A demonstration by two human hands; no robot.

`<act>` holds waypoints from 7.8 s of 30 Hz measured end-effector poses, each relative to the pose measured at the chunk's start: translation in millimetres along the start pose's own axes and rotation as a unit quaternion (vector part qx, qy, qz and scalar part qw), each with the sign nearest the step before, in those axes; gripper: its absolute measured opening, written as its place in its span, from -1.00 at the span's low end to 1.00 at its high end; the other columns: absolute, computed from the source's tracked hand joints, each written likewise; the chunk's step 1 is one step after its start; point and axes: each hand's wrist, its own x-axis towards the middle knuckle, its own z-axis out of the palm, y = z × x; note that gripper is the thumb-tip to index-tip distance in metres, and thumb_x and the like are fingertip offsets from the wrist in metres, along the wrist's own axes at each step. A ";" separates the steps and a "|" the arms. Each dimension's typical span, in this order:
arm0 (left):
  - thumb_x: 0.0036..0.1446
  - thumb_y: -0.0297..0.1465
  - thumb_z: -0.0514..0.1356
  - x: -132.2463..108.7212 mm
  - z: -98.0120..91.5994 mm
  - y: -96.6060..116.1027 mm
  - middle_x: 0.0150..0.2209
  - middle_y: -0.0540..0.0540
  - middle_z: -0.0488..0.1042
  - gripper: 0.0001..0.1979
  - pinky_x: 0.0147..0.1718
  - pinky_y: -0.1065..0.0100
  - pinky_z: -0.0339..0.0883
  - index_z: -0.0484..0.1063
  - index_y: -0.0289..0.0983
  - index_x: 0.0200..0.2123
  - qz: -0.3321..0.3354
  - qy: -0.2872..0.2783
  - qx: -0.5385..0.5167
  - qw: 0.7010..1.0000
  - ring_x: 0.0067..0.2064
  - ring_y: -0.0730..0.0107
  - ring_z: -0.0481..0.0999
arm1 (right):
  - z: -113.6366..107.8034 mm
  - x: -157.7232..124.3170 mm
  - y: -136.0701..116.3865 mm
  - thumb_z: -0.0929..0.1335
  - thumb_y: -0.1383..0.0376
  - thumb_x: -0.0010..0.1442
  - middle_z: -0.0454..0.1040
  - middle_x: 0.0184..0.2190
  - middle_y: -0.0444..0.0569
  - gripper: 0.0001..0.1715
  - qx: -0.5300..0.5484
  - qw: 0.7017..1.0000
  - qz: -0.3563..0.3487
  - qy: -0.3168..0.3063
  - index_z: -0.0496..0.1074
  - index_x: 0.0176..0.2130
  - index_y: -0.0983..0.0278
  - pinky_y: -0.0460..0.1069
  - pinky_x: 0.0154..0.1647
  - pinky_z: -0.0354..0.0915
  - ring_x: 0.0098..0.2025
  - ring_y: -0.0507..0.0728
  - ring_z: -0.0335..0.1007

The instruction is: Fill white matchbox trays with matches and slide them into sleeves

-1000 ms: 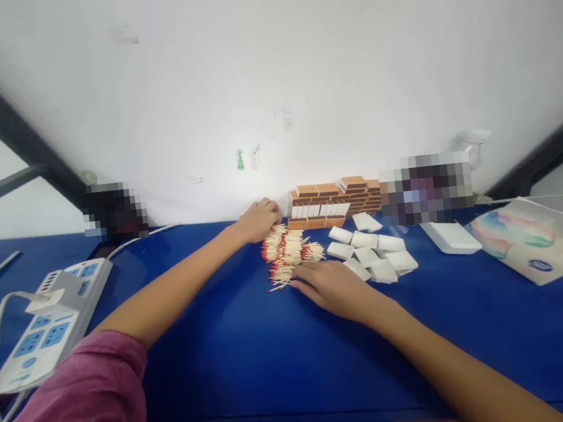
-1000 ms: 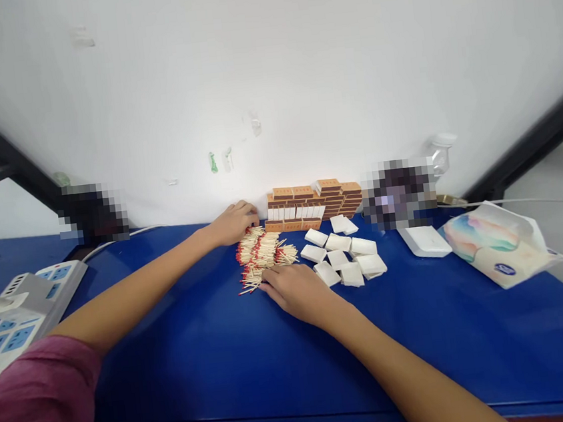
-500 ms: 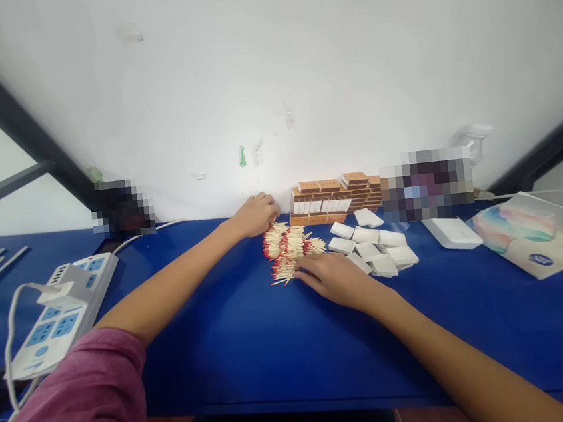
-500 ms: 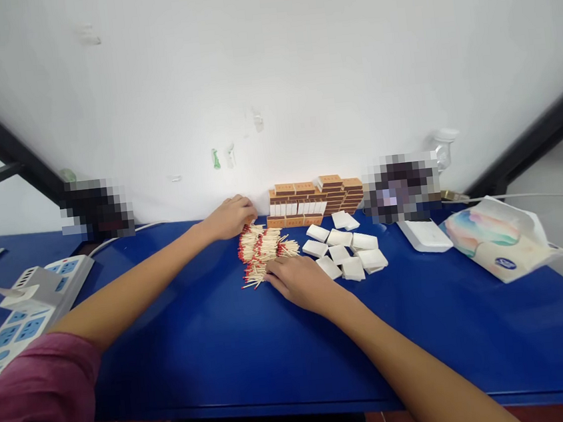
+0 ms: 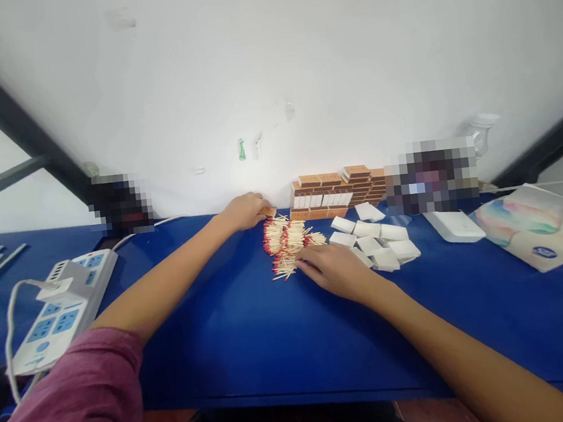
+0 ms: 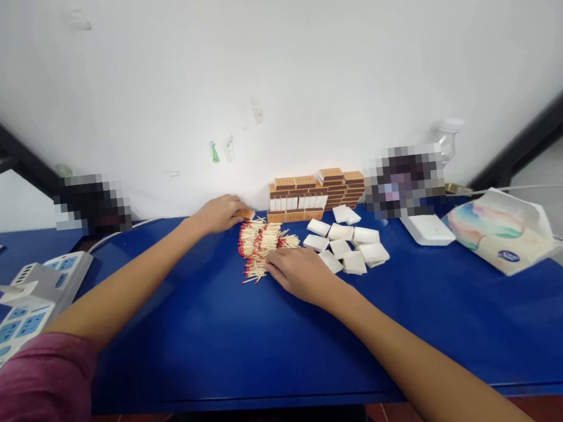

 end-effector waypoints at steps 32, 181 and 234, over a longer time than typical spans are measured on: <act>0.39 -0.18 0.15 -22.5 16.6 18.6 0.00 -0.24 0.50 -0.67 -0.07 0.18 0.35 0.55 -0.27 0.00 -0.171 0.049 0.004 0.984 -0.01 0.08 0.54 | -1.1 138.2 21.6 0.41 0.15 0.39 0.47 0.14 0.12 -0.56 -0.076 0.972 0.202 -0.089 0.44 0.17 0.29 0.20 0.04 0.48 0.05 0.22 0.50; 0.21 -0.10 0.28 -129.6 16.8 130.2 -0.17 -0.05 0.67 -0.66 -0.22 0.33 0.45 0.56 -0.21 -0.11 0.081 0.126 -0.223 0.963 -0.15 0.25 0.67 | 19.5 2.7 82.0 0.39 0.11 0.37 0.59 -0.22 0.13 -0.74 0.063 0.985 -0.060 0.150 0.55 -0.17 0.24 0.22 -0.04 0.38 -0.12 0.32 0.46; 0.20 -0.09 0.33 -131.6 22.2 123.3 -0.38 0.02 0.59 -0.64 -0.44 0.35 0.32 0.57 -0.17 -0.05 0.048 0.173 -0.192 0.965 -0.42 0.37 0.55 | 4.2 -25.0 3.9 0.37 0.23 0.43 0.54 -0.21 0.02 -0.86 0.097 0.987 -0.115 0.065 0.52 -0.09 0.22 0.05 -0.19 0.33 -0.16 0.19 0.46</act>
